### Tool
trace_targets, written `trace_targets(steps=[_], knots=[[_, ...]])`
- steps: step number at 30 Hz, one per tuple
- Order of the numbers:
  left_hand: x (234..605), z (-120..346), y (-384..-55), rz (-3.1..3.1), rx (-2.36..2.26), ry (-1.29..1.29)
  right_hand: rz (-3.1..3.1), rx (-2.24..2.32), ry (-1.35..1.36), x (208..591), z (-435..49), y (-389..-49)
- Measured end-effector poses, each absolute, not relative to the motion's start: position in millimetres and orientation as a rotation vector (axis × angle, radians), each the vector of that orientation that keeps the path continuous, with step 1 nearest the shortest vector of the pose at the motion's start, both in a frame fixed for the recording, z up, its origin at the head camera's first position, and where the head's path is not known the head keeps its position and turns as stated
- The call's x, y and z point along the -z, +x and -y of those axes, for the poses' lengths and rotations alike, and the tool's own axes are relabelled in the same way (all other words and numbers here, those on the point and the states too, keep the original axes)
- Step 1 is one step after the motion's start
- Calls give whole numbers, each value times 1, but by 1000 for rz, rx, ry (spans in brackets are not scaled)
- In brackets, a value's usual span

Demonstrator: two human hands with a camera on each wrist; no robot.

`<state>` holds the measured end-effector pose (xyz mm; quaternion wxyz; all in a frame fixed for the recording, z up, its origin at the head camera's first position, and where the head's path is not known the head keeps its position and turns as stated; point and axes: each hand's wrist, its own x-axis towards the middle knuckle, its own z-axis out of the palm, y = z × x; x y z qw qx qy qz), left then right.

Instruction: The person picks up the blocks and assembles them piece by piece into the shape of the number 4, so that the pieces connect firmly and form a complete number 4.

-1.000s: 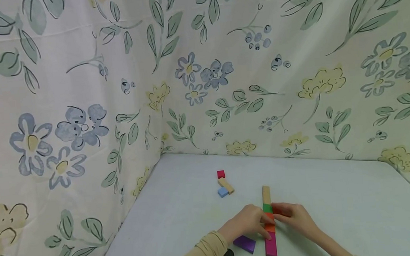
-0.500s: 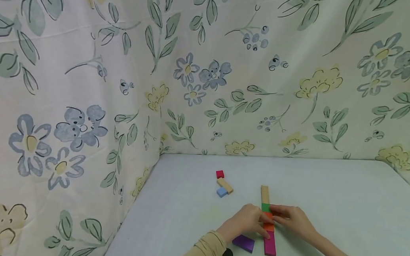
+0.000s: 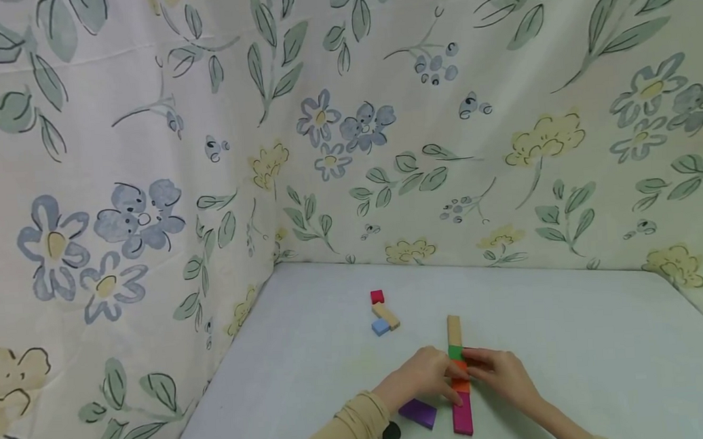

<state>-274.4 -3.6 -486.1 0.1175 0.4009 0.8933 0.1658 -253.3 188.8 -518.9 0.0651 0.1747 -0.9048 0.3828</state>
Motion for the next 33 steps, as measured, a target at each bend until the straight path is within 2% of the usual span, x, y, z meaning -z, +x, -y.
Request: trace_targets(steps=[19,33], knots=[[485,7,-266,-2735,-391,1319,2664,-1118,506,524,-186,-250],[482,8,-257,-2792,-356,1331,2676,-1150,496,522,-185,-248]])
